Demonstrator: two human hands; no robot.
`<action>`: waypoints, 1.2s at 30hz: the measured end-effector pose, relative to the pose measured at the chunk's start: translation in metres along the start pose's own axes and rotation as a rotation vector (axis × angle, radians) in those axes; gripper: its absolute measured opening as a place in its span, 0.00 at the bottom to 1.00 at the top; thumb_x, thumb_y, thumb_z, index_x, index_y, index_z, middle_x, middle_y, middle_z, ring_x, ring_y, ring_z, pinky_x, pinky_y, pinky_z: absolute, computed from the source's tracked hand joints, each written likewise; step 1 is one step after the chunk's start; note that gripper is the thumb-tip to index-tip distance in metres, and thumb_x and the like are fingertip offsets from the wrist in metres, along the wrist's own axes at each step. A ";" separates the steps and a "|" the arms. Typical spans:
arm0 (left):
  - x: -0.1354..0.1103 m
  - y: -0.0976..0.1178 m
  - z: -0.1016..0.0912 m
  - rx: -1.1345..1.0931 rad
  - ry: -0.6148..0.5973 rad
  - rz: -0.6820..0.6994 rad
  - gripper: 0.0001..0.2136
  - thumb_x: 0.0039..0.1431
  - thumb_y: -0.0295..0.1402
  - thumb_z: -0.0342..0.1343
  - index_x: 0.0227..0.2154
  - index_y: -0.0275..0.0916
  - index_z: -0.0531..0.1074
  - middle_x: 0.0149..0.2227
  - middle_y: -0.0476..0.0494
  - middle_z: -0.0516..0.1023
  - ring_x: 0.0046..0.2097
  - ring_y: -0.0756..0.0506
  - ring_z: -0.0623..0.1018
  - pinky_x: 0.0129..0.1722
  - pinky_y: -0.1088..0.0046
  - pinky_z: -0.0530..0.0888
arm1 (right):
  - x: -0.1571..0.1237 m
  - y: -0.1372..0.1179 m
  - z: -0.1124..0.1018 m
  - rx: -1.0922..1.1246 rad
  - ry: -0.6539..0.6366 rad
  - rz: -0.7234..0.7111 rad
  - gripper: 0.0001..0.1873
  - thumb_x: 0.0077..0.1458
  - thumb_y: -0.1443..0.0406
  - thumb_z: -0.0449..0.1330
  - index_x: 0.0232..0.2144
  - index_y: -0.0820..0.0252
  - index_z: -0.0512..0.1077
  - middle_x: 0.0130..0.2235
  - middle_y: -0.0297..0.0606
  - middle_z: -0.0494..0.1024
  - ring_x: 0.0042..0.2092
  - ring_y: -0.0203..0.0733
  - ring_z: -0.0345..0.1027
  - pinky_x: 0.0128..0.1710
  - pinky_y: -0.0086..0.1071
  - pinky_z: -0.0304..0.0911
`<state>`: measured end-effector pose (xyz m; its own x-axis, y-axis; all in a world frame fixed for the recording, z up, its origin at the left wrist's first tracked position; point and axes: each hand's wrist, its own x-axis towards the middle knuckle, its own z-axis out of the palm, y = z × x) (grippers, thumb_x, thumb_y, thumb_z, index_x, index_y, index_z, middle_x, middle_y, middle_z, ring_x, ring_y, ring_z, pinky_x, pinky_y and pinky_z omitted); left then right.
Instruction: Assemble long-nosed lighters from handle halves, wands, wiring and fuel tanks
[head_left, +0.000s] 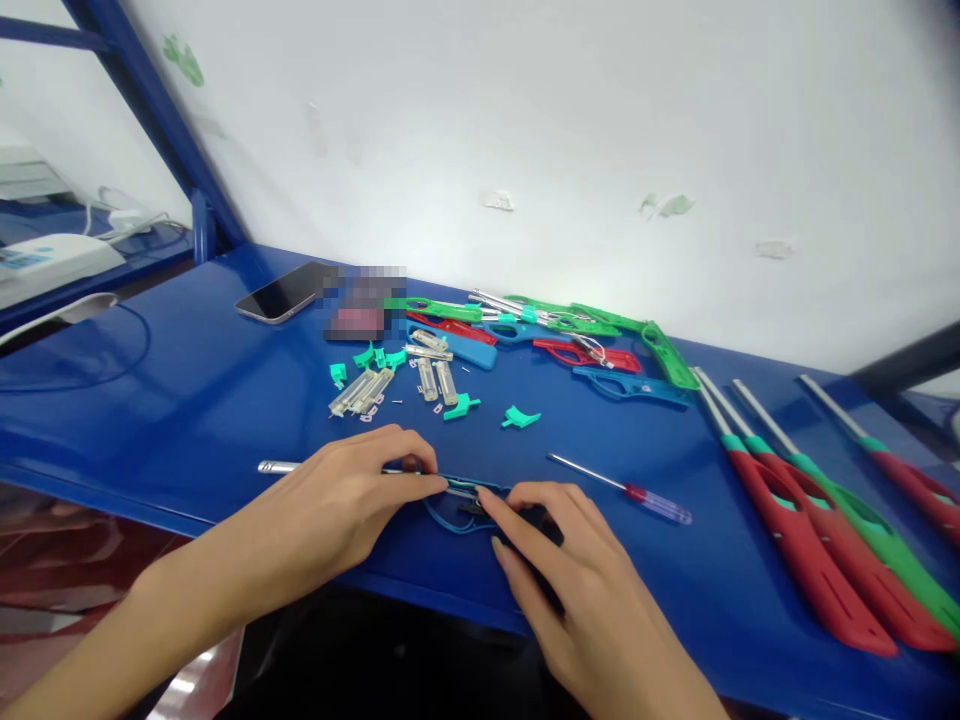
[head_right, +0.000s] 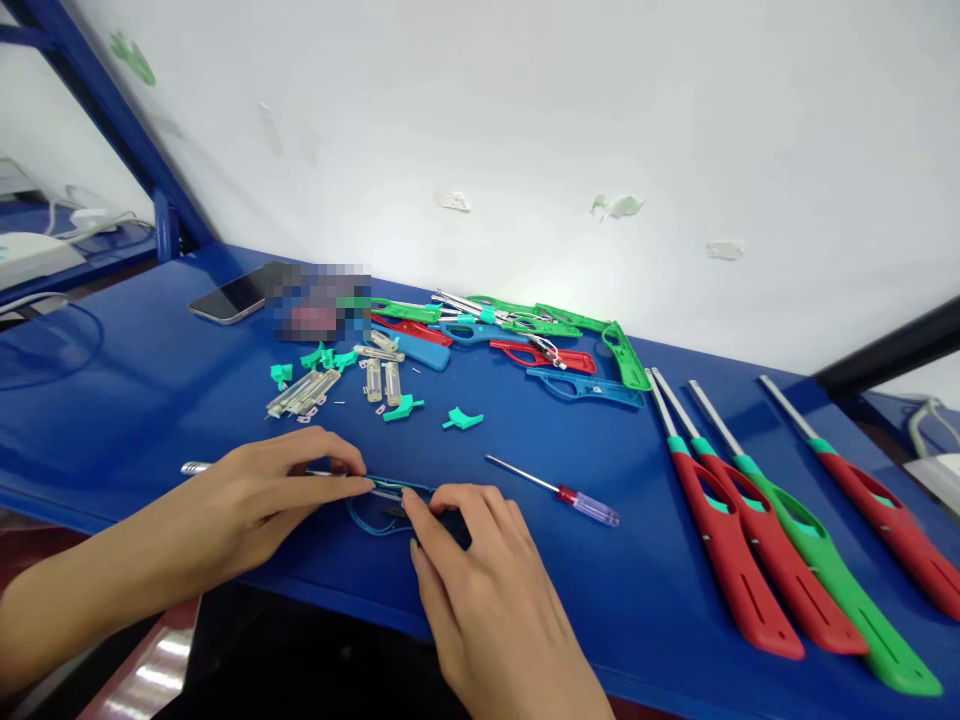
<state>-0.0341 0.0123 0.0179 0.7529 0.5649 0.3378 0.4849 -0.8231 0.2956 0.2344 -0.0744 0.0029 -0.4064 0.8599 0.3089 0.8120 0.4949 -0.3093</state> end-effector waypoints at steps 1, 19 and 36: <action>-0.001 -0.001 0.001 -0.012 -0.006 -0.014 0.22 0.73 0.18 0.48 0.53 0.46 0.83 0.51 0.44 0.82 0.47 0.46 0.84 0.47 0.72 0.80 | 0.000 0.000 0.000 0.000 0.000 0.002 0.23 0.76 0.68 0.53 0.69 0.54 0.71 0.54 0.46 0.80 0.53 0.52 0.79 0.50 0.49 0.82; -0.008 0.006 0.011 0.033 -0.055 -0.054 0.29 0.64 0.12 0.45 0.59 0.46 0.72 0.56 0.43 0.78 0.55 0.42 0.80 0.58 0.61 0.80 | 0.002 0.002 0.004 0.009 0.077 0.006 0.23 0.73 0.69 0.56 0.65 0.53 0.75 0.51 0.43 0.83 0.50 0.50 0.81 0.48 0.46 0.84; -0.014 -0.005 -0.028 0.117 -0.019 -0.171 0.13 0.81 0.44 0.52 0.54 0.51 0.81 0.55 0.47 0.84 0.54 0.40 0.83 0.57 0.61 0.77 | -0.001 0.010 0.007 0.041 0.139 -0.040 0.20 0.75 0.67 0.55 0.63 0.51 0.76 0.50 0.43 0.83 0.48 0.47 0.82 0.46 0.41 0.83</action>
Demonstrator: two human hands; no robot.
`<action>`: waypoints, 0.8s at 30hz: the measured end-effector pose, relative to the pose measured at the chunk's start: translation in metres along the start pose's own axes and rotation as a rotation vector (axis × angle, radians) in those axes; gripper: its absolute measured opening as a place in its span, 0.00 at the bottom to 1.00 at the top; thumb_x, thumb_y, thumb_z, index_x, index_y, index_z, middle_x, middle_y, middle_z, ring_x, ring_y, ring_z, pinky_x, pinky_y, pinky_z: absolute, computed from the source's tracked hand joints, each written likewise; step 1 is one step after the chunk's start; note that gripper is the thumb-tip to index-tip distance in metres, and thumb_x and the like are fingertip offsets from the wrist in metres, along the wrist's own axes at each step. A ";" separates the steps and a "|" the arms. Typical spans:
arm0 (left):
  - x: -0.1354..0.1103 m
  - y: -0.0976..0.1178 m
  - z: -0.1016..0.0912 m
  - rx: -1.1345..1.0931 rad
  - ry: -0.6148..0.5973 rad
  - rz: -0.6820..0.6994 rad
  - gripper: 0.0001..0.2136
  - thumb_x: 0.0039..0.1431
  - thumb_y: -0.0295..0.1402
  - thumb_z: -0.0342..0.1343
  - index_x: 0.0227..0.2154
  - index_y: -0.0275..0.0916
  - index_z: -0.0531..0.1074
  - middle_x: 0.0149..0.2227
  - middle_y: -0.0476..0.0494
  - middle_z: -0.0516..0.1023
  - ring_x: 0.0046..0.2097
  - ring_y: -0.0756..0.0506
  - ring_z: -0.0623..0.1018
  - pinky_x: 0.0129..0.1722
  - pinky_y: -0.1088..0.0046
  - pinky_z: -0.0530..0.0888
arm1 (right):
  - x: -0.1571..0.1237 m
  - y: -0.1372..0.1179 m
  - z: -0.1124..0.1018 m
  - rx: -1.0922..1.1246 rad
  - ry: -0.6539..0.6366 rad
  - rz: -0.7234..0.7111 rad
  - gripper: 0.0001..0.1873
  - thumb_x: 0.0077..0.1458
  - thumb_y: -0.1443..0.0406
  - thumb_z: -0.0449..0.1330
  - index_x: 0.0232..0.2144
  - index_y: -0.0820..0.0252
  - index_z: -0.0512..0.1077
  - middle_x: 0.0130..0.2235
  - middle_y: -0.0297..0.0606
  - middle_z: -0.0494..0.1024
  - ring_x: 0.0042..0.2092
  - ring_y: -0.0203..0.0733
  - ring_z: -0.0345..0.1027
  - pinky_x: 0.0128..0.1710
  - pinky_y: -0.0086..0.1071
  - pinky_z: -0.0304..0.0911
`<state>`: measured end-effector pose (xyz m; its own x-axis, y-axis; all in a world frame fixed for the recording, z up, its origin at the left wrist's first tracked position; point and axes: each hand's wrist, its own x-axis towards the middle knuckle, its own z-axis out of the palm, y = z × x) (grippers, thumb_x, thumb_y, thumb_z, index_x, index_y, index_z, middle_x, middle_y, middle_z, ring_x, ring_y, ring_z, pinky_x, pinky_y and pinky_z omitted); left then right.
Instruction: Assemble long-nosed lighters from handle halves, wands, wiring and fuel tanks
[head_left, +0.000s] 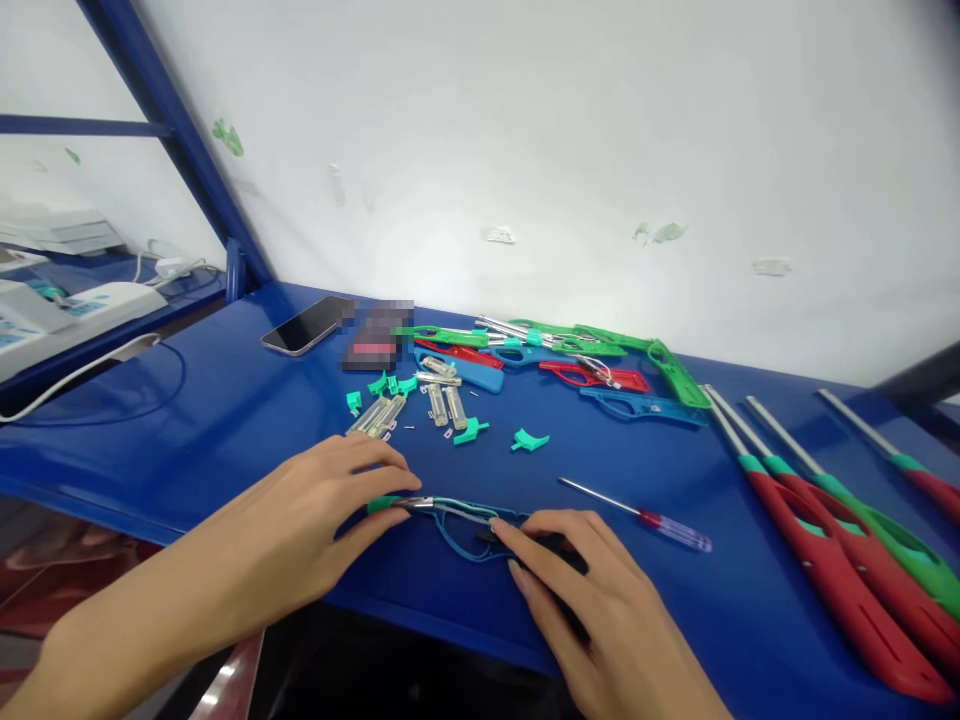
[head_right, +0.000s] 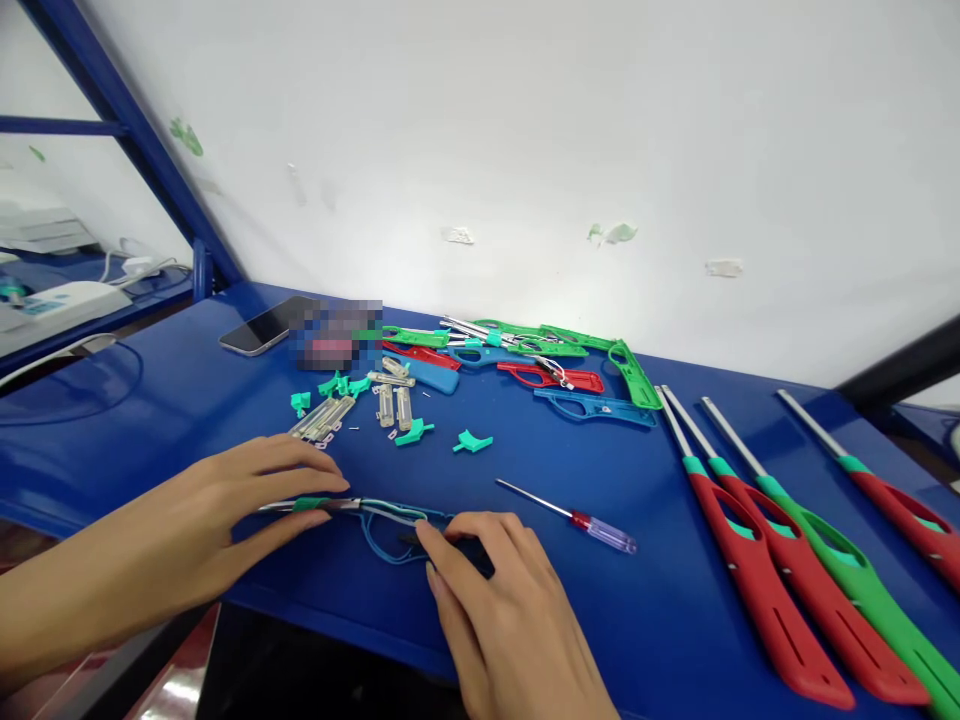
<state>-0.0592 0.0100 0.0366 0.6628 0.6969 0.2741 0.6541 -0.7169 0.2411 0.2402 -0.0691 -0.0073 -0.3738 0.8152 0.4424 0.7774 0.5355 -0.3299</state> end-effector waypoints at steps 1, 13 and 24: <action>0.001 0.000 0.002 -0.016 -0.019 0.005 0.13 0.81 0.42 0.52 0.54 0.51 0.81 0.55 0.47 0.83 0.54 0.41 0.83 0.57 0.63 0.77 | 0.000 0.000 0.000 0.000 0.001 0.000 0.20 0.75 0.67 0.55 0.63 0.51 0.76 0.50 0.43 0.83 0.48 0.48 0.82 0.46 0.41 0.83; 0.008 -0.004 0.015 -0.181 -0.025 0.044 0.16 0.81 0.29 0.49 0.44 0.46 0.83 0.46 0.48 0.80 0.42 0.49 0.82 0.42 0.74 0.76 | -0.001 0.000 -0.001 0.001 -0.013 0.004 0.20 0.75 0.68 0.56 0.64 0.49 0.76 0.50 0.43 0.82 0.48 0.47 0.81 0.46 0.41 0.82; 0.009 0.006 0.014 -0.098 -0.023 0.005 0.15 0.76 0.26 0.52 0.40 0.45 0.84 0.44 0.45 0.81 0.40 0.48 0.80 0.41 0.73 0.75 | 0.000 0.001 -0.001 -0.034 -0.032 -0.009 0.29 0.69 0.76 0.52 0.63 0.48 0.78 0.49 0.42 0.84 0.46 0.47 0.82 0.43 0.40 0.84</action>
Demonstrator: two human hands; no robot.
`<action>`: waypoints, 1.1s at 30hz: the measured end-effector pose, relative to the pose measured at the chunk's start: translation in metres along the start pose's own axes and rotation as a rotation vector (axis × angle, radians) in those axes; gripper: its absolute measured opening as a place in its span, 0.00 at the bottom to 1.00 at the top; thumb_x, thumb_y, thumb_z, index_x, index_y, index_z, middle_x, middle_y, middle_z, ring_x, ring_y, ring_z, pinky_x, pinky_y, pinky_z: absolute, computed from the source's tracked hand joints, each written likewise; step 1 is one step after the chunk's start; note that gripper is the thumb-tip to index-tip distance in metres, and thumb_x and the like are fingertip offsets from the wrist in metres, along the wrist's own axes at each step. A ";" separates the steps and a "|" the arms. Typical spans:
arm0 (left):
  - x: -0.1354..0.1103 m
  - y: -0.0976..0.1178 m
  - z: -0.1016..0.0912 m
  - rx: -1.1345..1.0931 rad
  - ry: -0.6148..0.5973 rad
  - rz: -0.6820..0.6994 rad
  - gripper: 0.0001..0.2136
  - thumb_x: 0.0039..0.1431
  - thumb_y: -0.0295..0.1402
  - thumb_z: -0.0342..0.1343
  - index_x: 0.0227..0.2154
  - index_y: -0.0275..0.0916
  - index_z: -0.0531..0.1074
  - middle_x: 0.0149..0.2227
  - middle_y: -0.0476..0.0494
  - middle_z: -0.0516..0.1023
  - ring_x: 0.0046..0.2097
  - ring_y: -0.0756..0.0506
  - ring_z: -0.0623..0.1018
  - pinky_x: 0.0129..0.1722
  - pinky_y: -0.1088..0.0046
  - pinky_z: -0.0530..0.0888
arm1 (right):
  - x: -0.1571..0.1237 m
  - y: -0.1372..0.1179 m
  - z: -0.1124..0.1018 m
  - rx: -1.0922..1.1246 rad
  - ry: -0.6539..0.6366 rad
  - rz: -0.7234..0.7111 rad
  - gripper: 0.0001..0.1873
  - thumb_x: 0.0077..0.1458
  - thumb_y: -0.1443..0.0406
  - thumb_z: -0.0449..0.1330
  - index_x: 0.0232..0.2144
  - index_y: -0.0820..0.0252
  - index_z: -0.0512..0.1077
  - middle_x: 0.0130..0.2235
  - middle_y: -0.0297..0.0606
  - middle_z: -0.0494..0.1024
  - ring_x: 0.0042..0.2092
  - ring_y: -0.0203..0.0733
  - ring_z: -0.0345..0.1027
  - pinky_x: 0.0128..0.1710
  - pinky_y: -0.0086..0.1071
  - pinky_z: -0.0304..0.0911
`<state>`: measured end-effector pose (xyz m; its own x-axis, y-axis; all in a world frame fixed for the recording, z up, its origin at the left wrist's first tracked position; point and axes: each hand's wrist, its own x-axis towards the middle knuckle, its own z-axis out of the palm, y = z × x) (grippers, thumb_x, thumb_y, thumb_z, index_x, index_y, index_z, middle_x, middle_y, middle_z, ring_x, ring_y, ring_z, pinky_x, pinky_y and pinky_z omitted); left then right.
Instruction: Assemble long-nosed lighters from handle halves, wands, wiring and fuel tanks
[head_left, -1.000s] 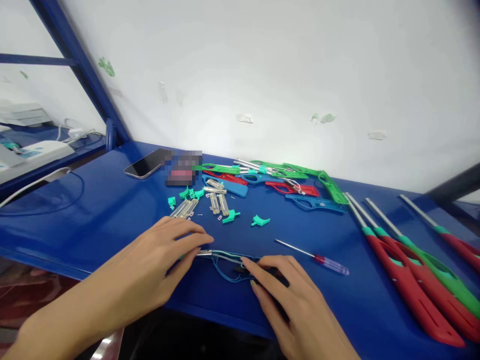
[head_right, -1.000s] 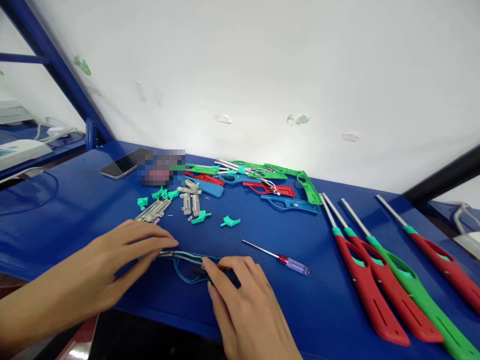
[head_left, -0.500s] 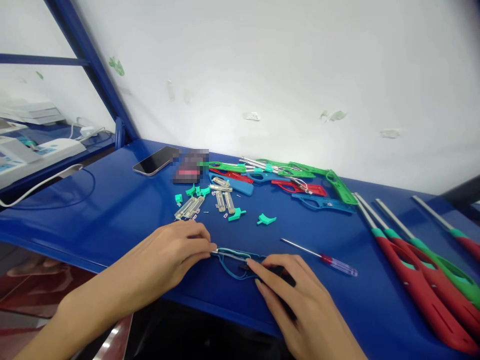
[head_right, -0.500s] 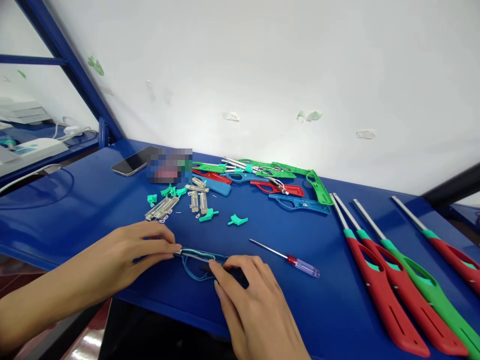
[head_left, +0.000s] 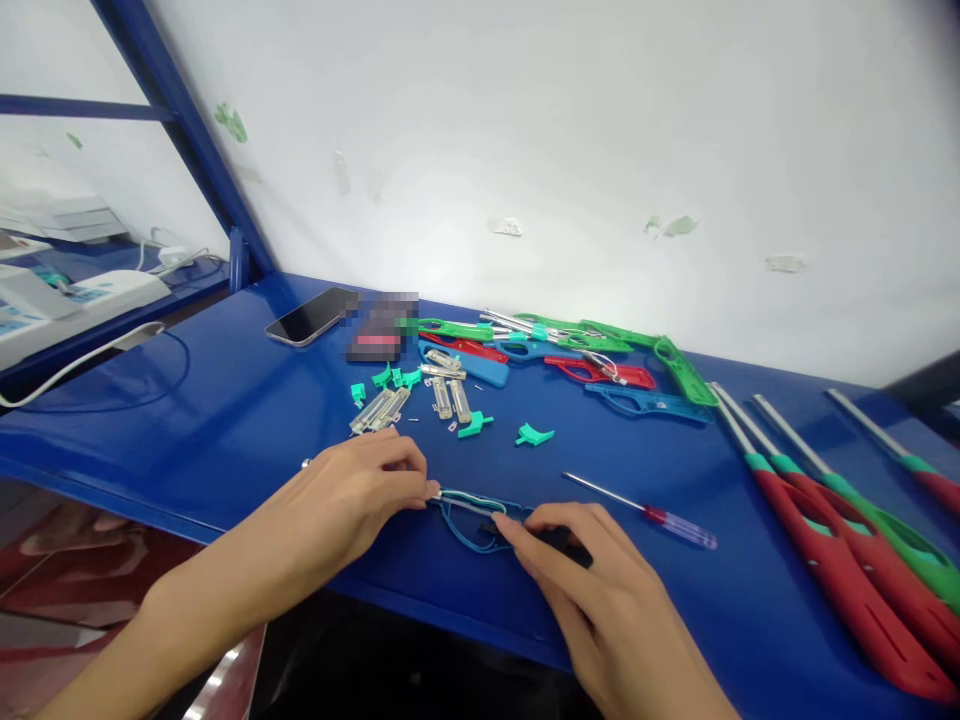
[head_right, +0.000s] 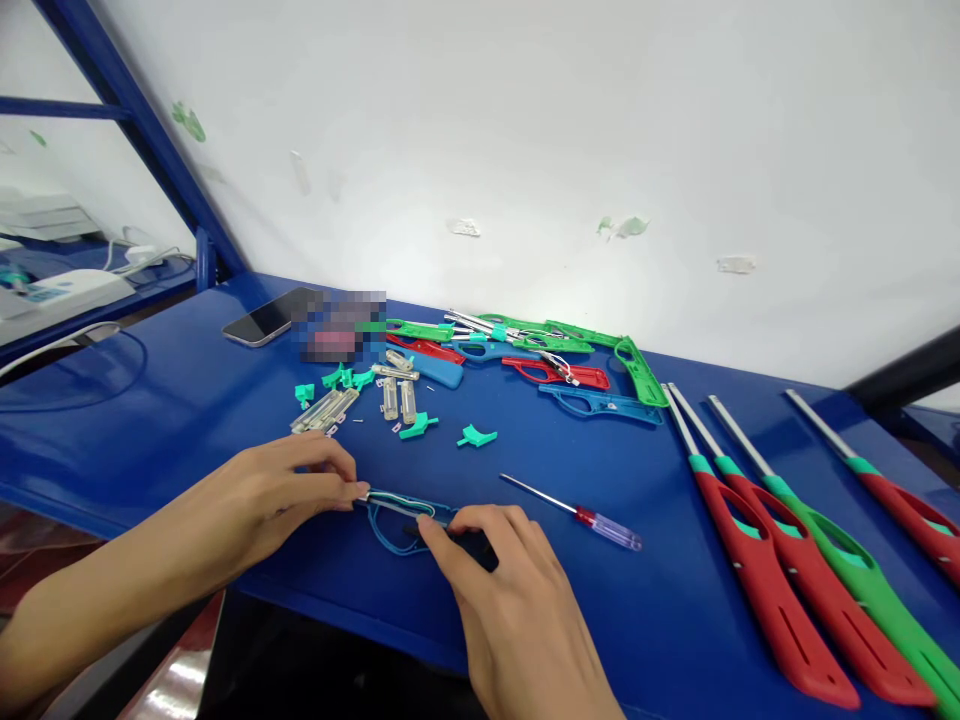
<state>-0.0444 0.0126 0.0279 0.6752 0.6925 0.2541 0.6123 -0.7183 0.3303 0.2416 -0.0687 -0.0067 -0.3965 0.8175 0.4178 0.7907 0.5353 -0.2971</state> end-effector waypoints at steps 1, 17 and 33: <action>0.000 0.001 0.000 0.010 0.000 0.004 0.15 0.76 0.25 0.52 0.41 0.45 0.84 0.44 0.45 0.81 0.41 0.48 0.80 0.41 0.73 0.75 | 0.000 0.000 0.000 0.001 0.001 0.000 0.30 0.68 0.77 0.52 0.62 0.47 0.78 0.49 0.42 0.84 0.46 0.46 0.82 0.42 0.39 0.84; -0.006 0.000 0.004 0.145 0.025 0.096 0.29 0.64 0.13 0.45 0.54 0.49 0.81 0.50 0.44 0.83 0.48 0.43 0.84 0.50 0.66 0.79 | 0.001 0.004 0.002 0.041 0.061 0.011 0.31 0.66 0.80 0.52 0.59 0.48 0.81 0.48 0.41 0.85 0.45 0.43 0.83 0.42 0.36 0.83; -0.004 -0.001 0.005 0.023 -0.031 -0.001 0.19 0.73 0.18 0.49 0.49 0.47 0.81 0.49 0.47 0.79 0.45 0.47 0.80 0.43 0.71 0.73 | 0.002 0.004 0.000 0.021 0.040 0.010 0.29 0.68 0.78 0.52 0.59 0.48 0.81 0.48 0.41 0.85 0.44 0.44 0.84 0.42 0.37 0.83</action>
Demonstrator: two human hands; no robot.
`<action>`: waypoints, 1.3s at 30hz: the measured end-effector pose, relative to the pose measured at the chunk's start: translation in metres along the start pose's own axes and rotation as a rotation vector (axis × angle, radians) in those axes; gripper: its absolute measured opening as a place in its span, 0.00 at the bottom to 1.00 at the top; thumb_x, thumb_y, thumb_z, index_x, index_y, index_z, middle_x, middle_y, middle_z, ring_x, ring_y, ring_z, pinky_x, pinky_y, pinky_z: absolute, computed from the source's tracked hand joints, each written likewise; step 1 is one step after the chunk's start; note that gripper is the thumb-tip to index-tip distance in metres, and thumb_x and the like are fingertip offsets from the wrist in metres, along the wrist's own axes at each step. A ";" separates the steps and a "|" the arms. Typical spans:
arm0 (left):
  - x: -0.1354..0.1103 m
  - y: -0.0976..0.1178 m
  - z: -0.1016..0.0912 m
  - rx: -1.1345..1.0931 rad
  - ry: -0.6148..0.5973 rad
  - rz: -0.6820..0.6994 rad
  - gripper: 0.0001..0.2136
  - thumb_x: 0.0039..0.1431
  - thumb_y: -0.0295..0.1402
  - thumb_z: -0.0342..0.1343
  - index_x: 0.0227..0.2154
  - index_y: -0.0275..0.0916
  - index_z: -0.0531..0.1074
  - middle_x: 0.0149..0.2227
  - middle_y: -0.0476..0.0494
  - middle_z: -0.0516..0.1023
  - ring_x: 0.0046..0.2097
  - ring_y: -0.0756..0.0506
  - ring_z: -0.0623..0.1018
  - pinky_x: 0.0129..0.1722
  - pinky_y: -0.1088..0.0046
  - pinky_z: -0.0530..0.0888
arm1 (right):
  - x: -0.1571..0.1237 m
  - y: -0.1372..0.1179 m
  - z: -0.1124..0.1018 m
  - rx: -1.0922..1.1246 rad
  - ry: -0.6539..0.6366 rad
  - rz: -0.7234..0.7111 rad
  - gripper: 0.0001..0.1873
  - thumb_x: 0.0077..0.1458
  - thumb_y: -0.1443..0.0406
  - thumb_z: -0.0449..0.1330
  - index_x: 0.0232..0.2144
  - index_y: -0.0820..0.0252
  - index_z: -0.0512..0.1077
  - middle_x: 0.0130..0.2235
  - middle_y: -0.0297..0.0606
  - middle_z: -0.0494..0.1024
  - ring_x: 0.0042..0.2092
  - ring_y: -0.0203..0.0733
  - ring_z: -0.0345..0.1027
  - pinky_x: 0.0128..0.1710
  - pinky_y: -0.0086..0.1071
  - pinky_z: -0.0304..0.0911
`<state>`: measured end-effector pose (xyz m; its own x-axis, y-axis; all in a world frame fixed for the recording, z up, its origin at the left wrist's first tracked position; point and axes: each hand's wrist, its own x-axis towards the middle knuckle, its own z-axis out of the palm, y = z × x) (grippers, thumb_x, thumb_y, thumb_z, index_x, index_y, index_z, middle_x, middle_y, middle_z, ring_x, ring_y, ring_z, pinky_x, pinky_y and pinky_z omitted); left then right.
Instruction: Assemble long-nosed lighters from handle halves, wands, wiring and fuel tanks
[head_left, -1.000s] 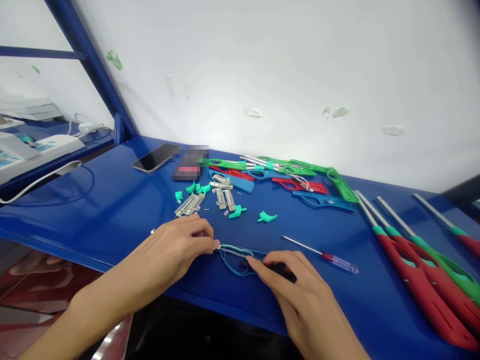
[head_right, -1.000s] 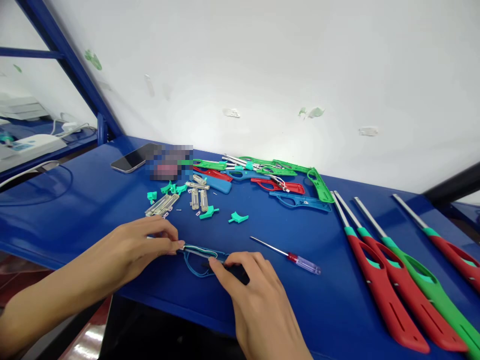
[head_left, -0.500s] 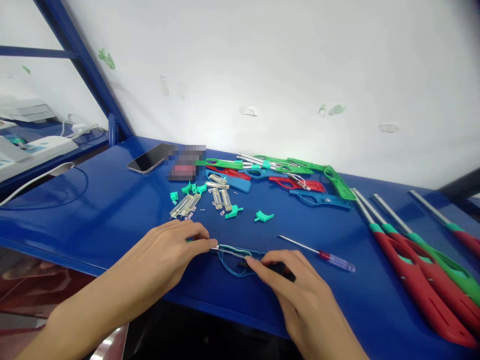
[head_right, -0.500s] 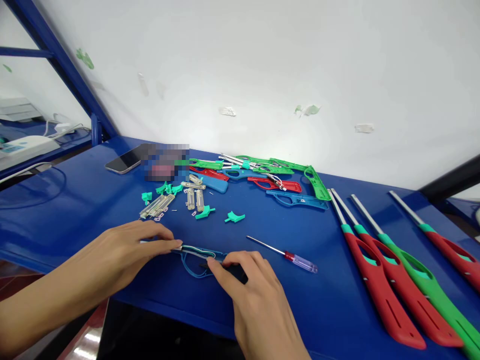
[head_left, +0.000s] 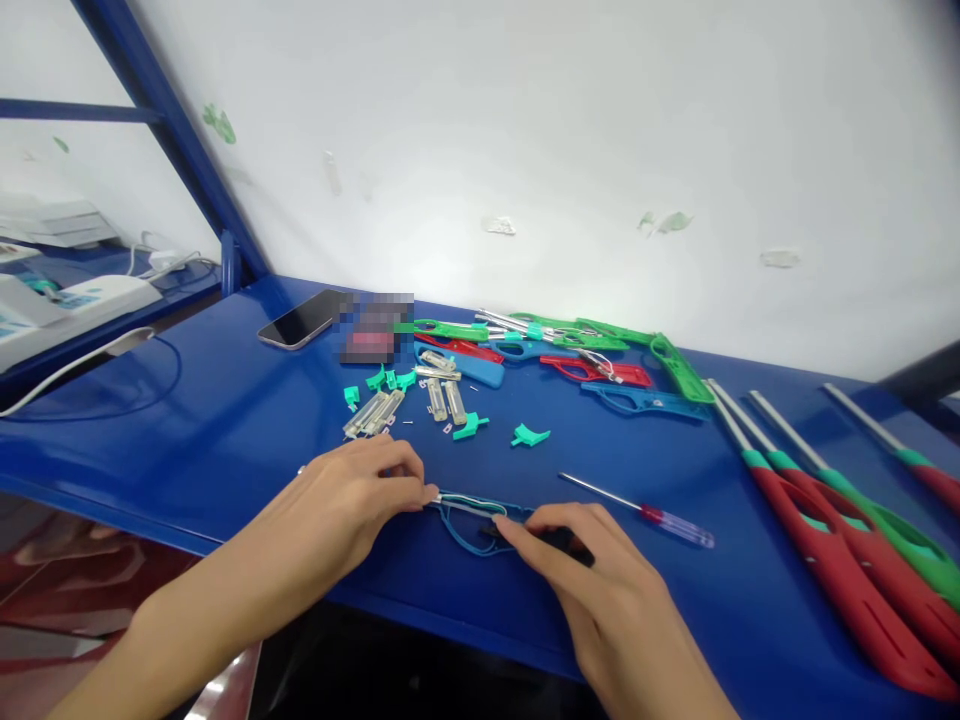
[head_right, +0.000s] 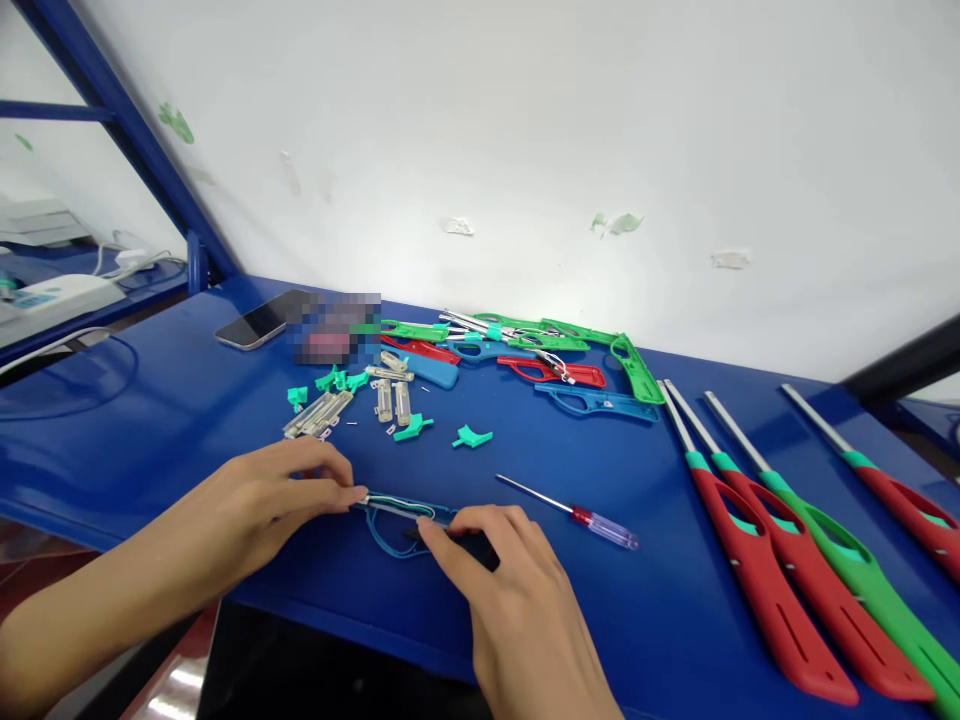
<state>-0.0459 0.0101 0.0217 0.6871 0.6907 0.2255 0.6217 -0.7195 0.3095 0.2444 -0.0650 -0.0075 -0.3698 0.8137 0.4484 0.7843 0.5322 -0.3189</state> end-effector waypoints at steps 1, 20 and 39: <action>0.000 0.001 0.000 0.029 0.002 0.007 0.21 0.73 0.16 0.48 0.49 0.47 0.81 0.49 0.46 0.78 0.46 0.46 0.80 0.44 0.70 0.73 | 0.000 0.000 0.001 0.002 -0.001 0.003 0.29 0.69 0.78 0.52 0.59 0.48 0.81 0.48 0.40 0.85 0.45 0.44 0.83 0.42 0.37 0.83; 0.000 0.033 0.006 0.427 0.172 0.176 0.22 0.73 0.20 0.41 0.50 0.39 0.81 0.47 0.35 0.85 0.46 0.31 0.82 0.44 0.49 0.77 | 0.000 -0.004 0.003 0.100 0.031 0.109 0.25 0.76 0.70 0.53 0.68 0.45 0.68 0.53 0.34 0.87 0.49 0.43 0.84 0.47 0.36 0.81; 0.020 0.040 0.032 0.027 0.145 0.190 0.11 0.77 0.22 0.47 0.46 0.39 0.74 0.50 0.39 0.75 0.48 0.39 0.73 0.44 0.61 0.74 | 0.000 -0.003 0.003 0.095 0.034 0.092 0.23 0.76 0.69 0.53 0.68 0.47 0.67 0.53 0.34 0.87 0.49 0.45 0.84 0.48 0.40 0.82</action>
<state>0.0047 -0.0075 0.0090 0.7325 0.5448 0.4082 0.4977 -0.8377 0.2250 0.2406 -0.0658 -0.0095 -0.2799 0.8527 0.4411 0.7630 0.4765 -0.4368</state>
